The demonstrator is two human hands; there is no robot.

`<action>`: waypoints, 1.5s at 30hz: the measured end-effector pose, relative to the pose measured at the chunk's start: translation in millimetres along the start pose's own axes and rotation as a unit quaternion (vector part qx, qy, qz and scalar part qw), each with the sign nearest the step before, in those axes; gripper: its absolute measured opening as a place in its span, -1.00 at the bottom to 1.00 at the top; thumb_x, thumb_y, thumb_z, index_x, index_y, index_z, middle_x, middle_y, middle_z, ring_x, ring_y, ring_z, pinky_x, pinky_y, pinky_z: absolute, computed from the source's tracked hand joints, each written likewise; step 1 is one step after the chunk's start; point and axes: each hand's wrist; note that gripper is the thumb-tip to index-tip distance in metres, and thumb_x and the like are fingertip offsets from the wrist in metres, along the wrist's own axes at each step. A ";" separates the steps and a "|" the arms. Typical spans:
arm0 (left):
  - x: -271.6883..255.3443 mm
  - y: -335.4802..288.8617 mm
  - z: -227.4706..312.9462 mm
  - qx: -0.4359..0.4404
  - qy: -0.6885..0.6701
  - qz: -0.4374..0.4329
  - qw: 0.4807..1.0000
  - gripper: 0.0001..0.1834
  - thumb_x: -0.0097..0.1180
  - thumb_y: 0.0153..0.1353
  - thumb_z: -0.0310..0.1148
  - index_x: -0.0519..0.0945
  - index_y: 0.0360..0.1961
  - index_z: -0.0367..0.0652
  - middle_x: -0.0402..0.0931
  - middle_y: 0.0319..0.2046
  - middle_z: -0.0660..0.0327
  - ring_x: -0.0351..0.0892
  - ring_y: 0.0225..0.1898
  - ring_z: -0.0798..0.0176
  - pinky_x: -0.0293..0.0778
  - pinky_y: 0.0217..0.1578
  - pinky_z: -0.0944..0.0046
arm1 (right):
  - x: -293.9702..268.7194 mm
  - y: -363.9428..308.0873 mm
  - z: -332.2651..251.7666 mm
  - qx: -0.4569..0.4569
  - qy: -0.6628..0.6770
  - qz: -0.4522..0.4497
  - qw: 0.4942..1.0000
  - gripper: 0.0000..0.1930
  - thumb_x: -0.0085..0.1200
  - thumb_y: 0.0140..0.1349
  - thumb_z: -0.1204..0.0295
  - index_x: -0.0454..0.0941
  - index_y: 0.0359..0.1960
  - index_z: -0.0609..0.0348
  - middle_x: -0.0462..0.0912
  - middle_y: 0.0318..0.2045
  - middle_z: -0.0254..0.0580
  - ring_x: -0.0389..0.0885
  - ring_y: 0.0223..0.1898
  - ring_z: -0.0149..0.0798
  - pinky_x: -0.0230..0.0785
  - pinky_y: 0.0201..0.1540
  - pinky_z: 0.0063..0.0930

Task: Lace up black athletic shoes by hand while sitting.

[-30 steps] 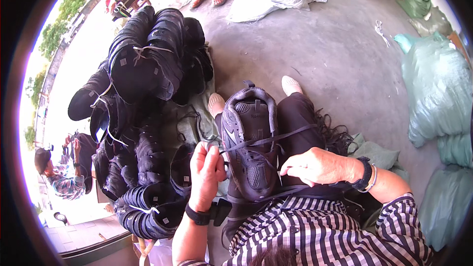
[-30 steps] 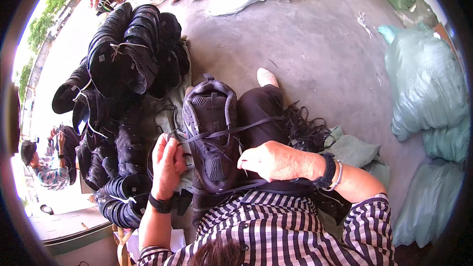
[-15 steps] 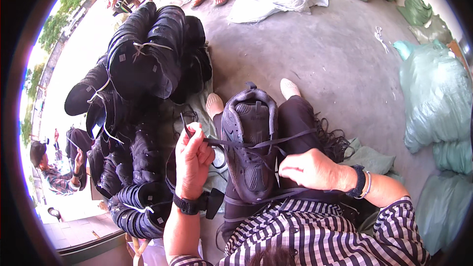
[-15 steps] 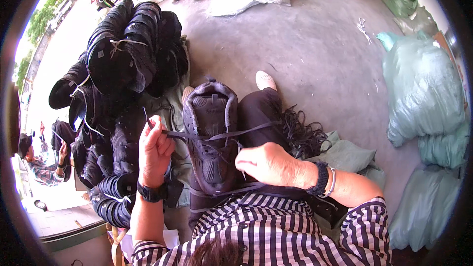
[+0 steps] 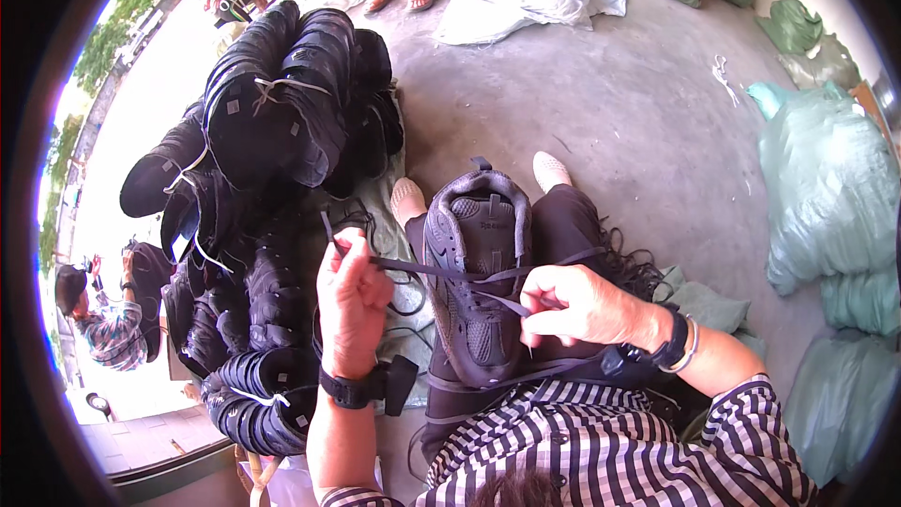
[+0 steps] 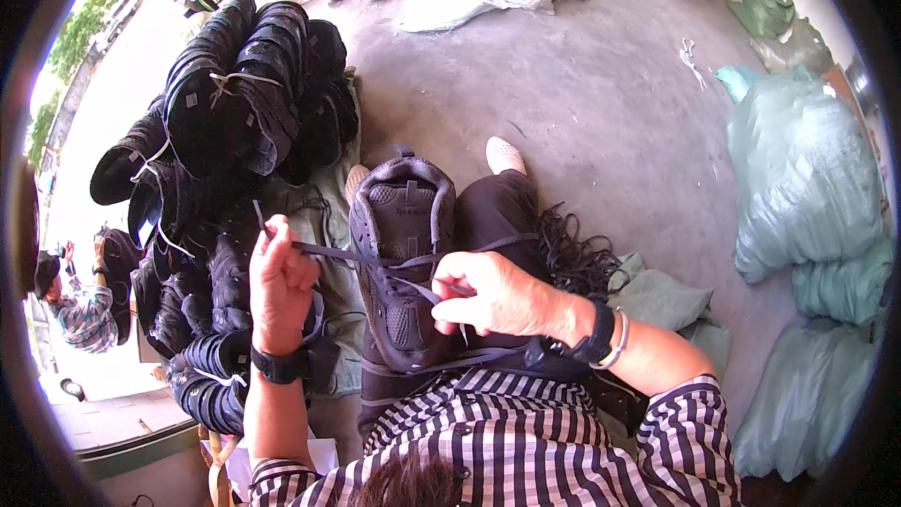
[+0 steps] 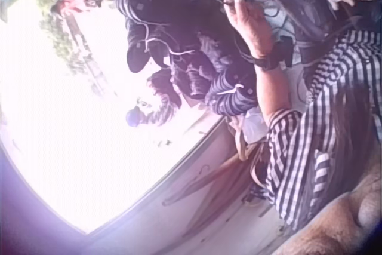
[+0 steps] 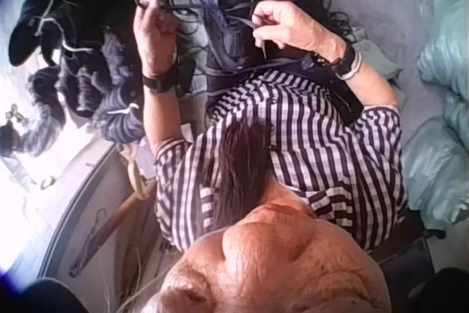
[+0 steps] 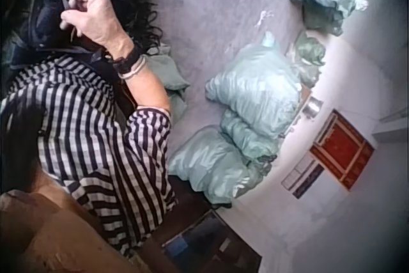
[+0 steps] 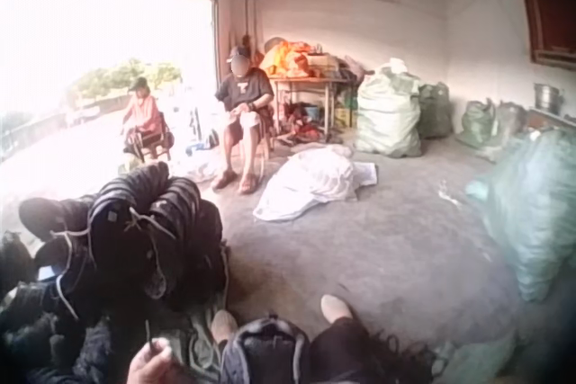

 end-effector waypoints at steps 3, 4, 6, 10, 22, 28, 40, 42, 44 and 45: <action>-20.3 11.8 19.8 0.056 0.012 0.043 0.997 -0.93 0.06 0.29 -0.34 0.42 -0.26 0.00 0.21 -0.66 0.50 0.02 -0.74 0.59 -0.02 -0.70 0.49 | -12.2 -4.0 8.0 -0.084 -0.052 0.020 0.995 -0.89 0.07 0.20 0.50 0.47 -0.29 0.26 0.61 -0.48 -0.28 0.53 -0.54 -0.56 0.31 -0.58 -0.72; -35.0 13.2 29.9 0.070 0.005 0.043 0.997 -0.92 0.07 0.29 -0.35 0.44 -0.23 0.00 0.25 -0.63 0.50 0.03 -0.73 0.59 -0.01 -0.69 0.49 | -12.1 -5.0 0.5 -0.048 -0.024 0.037 0.998 -0.89 0.07 0.21 0.50 0.49 -0.26 0.27 0.62 -0.47 -0.28 0.54 -0.53 -0.56 0.32 -0.57 -0.72; -55.8 12.6 50.0 0.090 0.003 0.065 0.994 -0.91 0.07 0.29 -0.36 0.46 -0.20 0.00 0.32 -0.58 0.48 0.06 -0.73 0.59 0.02 -0.69 0.50 | -14.4 -4.4 -1.9 -0.023 0.006 0.060 0.998 -0.86 0.05 0.24 0.50 0.54 -0.19 0.26 0.64 -0.42 -0.27 0.53 -0.53 -0.58 0.34 -0.56 -0.71; -83.2 15.9 86.1 0.153 0.004 0.170 0.974 -0.97 0.05 0.30 -0.38 0.46 -0.28 -0.04 0.20 -0.69 0.49 0.02 -0.75 0.58 0.01 -0.69 0.49 | -3.1 -1.1 0.5 -0.123 -0.010 0.145 0.982 -0.85 -0.02 0.30 0.51 0.55 -0.18 0.27 0.66 -0.37 -0.29 0.48 -0.62 -0.59 0.34 -0.57 -0.72; -127.5 17.6 87.2 0.119 0.058 0.213 0.968 -0.89 0.07 0.29 -0.38 0.51 -0.18 -0.09 0.11 -0.69 0.48 -0.01 -0.73 0.57 -0.02 -0.69 0.48 | -24.8 -12.7 9.5 -0.166 -0.175 0.141 0.960 -0.89 0.20 0.11 0.47 0.54 -0.43 0.25 0.60 -0.58 -0.21 0.57 -0.52 -0.39 0.40 -0.43 -0.54; -145.1 14.5 36.6 0.062 0.172 0.229 0.956 -0.88 0.03 0.29 -0.36 0.49 -0.17 -0.07 0.21 -0.67 0.46 0.08 -0.72 0.58 0.02 -0.73 0.53 | -53.6 -25.8 15.4 0.058 0.072 0.112 0.989 -0.88 0.08 0.19 0.43 0.57 -0.40 0.23 0.56 -0.59 -0.35 0.33 -0.67 -0.63 0.09 -0.65 -0.74; -44.5 -9.1 -26.6 0.042 0.457 0.027 0.888 -0.74 -0.20 0.39 -0.33 0.48 -0.11 -0.24 0.34 -0.60 0.40 0.22 -0.55 0.55 0.19 -0.48 0.51 | -68.1 -13.0 7.2 -0.107 -0.034 0.251 0.961 -0.88 -0.05 0.29 0.49 0.52 -0.25 0.27 0.57 -0.60 -0.30 0.56 -0.58 -0.50 0.39 -0.54 -0.65; -13.2 -13.2 -31.2 0.105 0.466 -0.014 0.878 -0.75 -0.22 0.39 -0.37 0.41 -0.03 -0.25 0.38 -0.58 0.38 0.22 -0.56 0.54 0.19 -0.50 0.51 | -51.2 1.6 2.9 -0.201 -0.049 0.235 0.950 -0.88 -0.09 0.30 0.54 0.47 -0.21 0.29 0.59 -0.53 -0.25 0.61 -0.48 -0.44 0.46 -0.40 -0.59; 19.0 -20.5 -31.7 0.140 0.480 -0.038 0.865 -0.75 -0.22 0.38 -0.42 0.35 0.03 -0.24 0.45 -0.54 0.34 0.24 -0.56 0.52 0.22 -0.50 0.50 | -40.6 10.4 7.3 -0.238 -0.091 0.218 0.942 -0.90 -0.13 0.30 0.60 0.42 -0.21 0.33 0.60 -0.46 -0.18 0.63 -0.45 -0.38 0.51 -0.32 -0.54; 21.3 -23.5 -35.9 0.168 0.463 -0.034 0.870 -0.78 -0.21 0.38 -0.42 0.40 -0.03 -0.24 0.45 -0.54 0.32 0.30 -0.53 0.51 0.29 -0.45 0.49 | -33.5 11.3 4.3 -0.195 -0.085 0.201 0.956 -0.92 -0.09 0.28 0.57 0.43 -0.24 0.30 0.60 -0.51 -0.18 0.62 -0.50 -0.39 0.50 -0.40 -0.54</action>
Point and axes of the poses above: each hand's wrist, its own y-axis towards the middle knuckle, its own x-axis out of the palm, z = x × y
